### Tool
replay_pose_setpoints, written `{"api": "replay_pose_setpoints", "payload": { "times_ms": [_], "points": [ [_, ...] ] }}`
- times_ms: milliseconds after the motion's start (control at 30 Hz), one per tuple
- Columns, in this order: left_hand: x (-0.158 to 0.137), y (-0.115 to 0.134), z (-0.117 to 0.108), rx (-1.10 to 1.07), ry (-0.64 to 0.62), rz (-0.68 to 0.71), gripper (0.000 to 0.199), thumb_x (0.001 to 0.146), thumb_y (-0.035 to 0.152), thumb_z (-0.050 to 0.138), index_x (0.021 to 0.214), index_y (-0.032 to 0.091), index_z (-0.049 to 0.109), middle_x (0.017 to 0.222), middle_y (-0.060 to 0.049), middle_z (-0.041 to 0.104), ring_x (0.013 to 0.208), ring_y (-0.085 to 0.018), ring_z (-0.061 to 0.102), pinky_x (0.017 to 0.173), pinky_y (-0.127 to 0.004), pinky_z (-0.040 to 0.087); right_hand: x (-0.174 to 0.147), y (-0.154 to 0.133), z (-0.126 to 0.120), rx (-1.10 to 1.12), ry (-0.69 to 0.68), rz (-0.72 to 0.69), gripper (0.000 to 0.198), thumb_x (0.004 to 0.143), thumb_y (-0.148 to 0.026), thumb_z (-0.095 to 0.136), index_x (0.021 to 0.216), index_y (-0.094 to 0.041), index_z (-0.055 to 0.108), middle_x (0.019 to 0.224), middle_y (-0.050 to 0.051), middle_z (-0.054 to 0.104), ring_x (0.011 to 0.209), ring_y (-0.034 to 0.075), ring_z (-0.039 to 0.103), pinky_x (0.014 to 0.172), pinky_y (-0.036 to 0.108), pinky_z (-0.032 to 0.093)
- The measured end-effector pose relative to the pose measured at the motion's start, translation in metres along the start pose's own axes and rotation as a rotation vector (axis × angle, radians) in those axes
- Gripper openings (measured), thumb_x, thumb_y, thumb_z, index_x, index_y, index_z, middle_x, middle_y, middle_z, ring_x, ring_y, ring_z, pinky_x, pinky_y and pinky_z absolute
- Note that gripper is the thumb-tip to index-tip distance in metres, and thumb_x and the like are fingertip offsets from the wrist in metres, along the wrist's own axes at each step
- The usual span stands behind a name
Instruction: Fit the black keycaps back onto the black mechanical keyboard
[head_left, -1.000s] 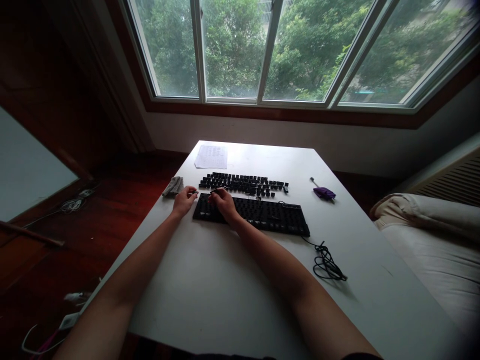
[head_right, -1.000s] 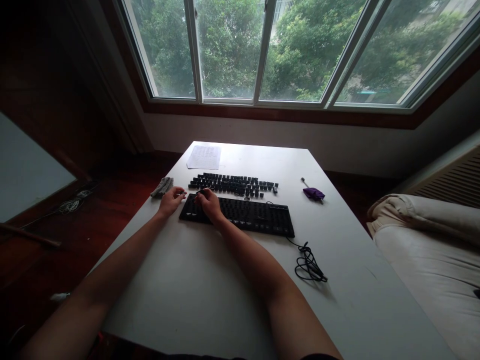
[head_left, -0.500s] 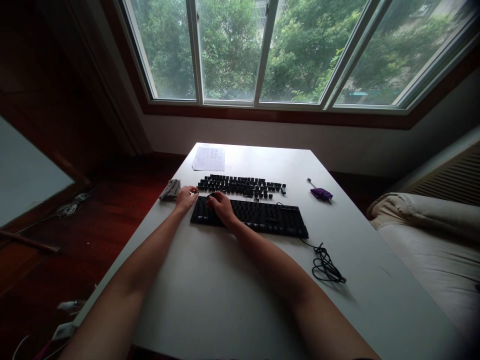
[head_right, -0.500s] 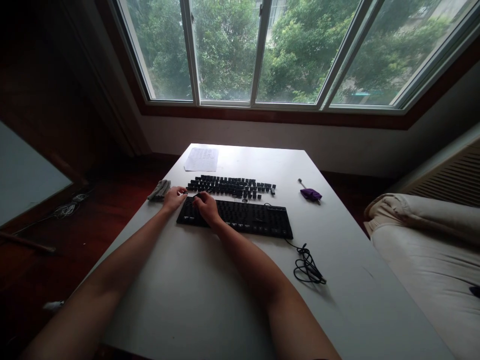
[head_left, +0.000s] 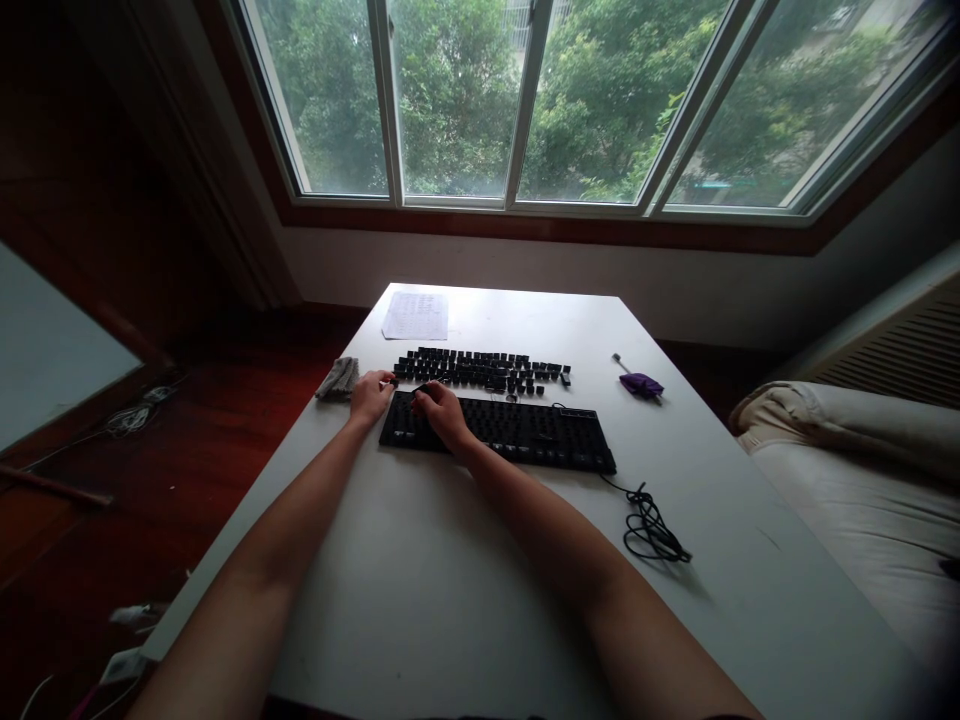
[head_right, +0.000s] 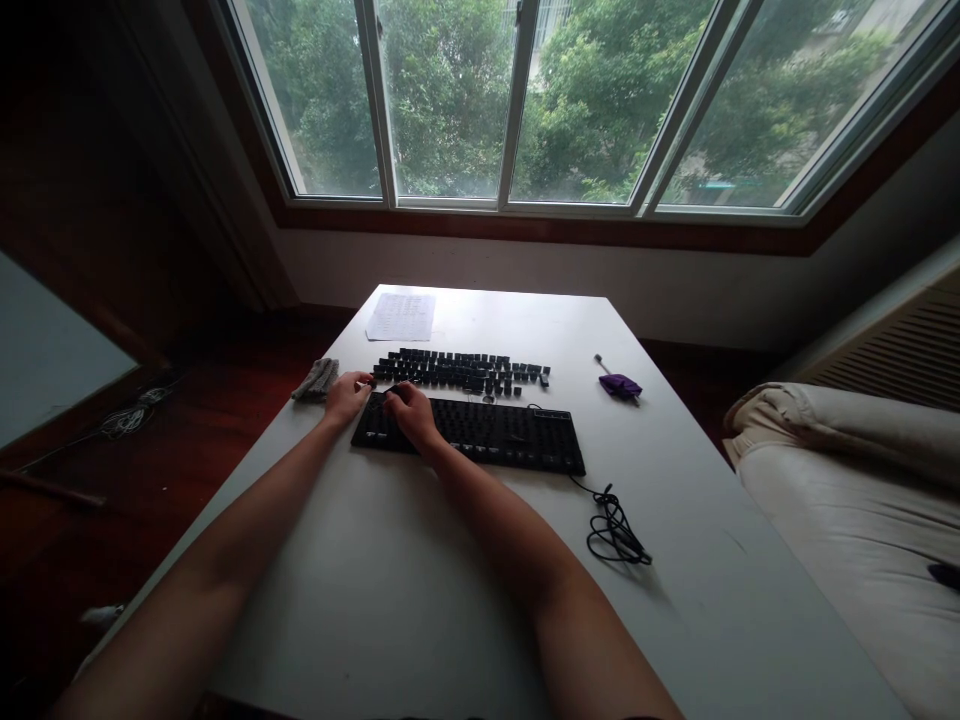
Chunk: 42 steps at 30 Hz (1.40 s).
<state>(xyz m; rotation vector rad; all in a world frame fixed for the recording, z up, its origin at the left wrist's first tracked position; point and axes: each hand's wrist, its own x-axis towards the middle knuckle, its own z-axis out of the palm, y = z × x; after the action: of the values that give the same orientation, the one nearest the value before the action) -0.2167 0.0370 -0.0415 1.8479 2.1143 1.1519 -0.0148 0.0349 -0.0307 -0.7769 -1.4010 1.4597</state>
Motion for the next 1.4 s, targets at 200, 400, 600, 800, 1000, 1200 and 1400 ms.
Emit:
{"api": "replay_pose_setpoints", "payload": {
  "times_ms": [200, 400, 600, 800, 1000, 1200, 1400],
  "points": [
    [-0.002, 0.001, 0.000, 0.040, 0.008, 0.029, 0.024, 0.083, 0.024, 0.062, 0.104, 0.024, 0.072, 0.102, -0.008, 0.064, 0.083, -0.022, 0.059, 0.087, -0.036, 0.046, -0.002, -0.002, 0.001, 0.024, 0.003, -0.014, 0.027, 0.079, -0.042, 0.065, 0.095, -0.025, 0.051, 0.081, -0.002, 0.068, 0.068, 0.017, 0.067, 0.058, 0.027, 0.052],
    [-0.002, -0.001, 0.001, 0.084, 0.033, 0.023, 0.020, 0.084, 0.022, 0.060, 0.101, 0.023, 0.071, 0.103, -0.007, 0.063, 0.083, -0.021, 0.059, 0.086, -0.035, 0.047, -0.002, -0.003, 0.000, -0.047, -0.033, -0.071, 0.024, 0.082, -0.043, 0.063, 0.093, -0.023, 0.054, 0.078, -0.002, 0.068, 0.065, 0.016, 0.066, 0.058, 0.025, 0.050],
    [-0.003, 0.000, 0.001, 0.112, 0.061, 0.021, 0.025, 0.085, 0.017, 0.058, 0.107, 0.023, 0.069, 0.104, -0.007, 0.063, 0.083, -0.020, 0.061, 0.084, -0.034, 0.049, -0.006, -0.005, 0.001, -0.115, -0.074, -0.109, 0.024, 0.086, -0.046, 0.060, 0.092, -0.022, 0.060, 0.071, -0.002, 0.065, 0.063, 0.016, 0.064, 0.061, 0.026, 0.051],
    [-0.013, 0.006, -0.004, 0.084, 0.126, 0.057, 0.023, 0.088, 0.020, 0.055, 0.107, 0.022, 0.068, 0.103, -0.007, 0.064, 0.083, -0.019, 0.062, 0.083, -0.033, 0.049, -0.016, -0.014, 0.003, -0.298, -0.136, -0.191, 0.027, 0.088, -0.047, 0.061, 0.093, -0.021, 0.065, 0.068, -0.002, 0.065, 0.062, 0.015, 0.061, 0.063, 0.026, 0.049],
    [-0.021, 0.013, -0.008, 0.034, -0.039, 0.116, 0.016, 0.089, 0.029, 0.056, 0.096, 0.022, 0.069, 0.090, -0.003, 0.066, 0.072, -0.016, 0.060, 0.076, -0.031, 0.049, -0.019, -0.016, 0.003, -0.390, -0.186, -0.265, 0.029, 0.090, -0.046, 0.060, 0.100, -0.019, 0.069, 0.069, -0.001, 0.066, 0.063, 0.014, 0.060, 0.063, 0.023, 0.045],
    [-0.020, 0.014, -0.011, 0.000, -0.105, 0.145, 0.018, 0.087, 0.032, 0.058, 0.095, 0.023, 0.071, 0.090, -0.003, 0.064, 0.074, -0.016, 0.060, 0.072, -0.030, 0.049, -0.022, -0.020, 0.002, -0.474, -0.256, -0.287, 0.025, 0.093, -0.040, 0.056, 0.103, -0.020, 0.067, 0.070, -0.001, 0.066, 0.060, 0.012, 0.056, 0.061, 0.022, 0.041],
    [-0.020, 0.013, -0.012, -0.030, -0.127, 0.131, 0.020, 0.087, 0.034, 0.058, 0.096, 0.023, 0.072, 0.095, -0.004, 0.065, 0.076, -0.017, 0.062, 0.077, -0.031, 0.051, -0.030, -0.025, 0.006, -0.729, -0.339, -0.495, 0.015, 0.090, -0.031, 0.060, 0.098, -0.019, 0.065, 0.080, 0.000, 0.064, 0.066, 0.012, 0.050, 0.065, 0.022, 0.037]
  ]
}}
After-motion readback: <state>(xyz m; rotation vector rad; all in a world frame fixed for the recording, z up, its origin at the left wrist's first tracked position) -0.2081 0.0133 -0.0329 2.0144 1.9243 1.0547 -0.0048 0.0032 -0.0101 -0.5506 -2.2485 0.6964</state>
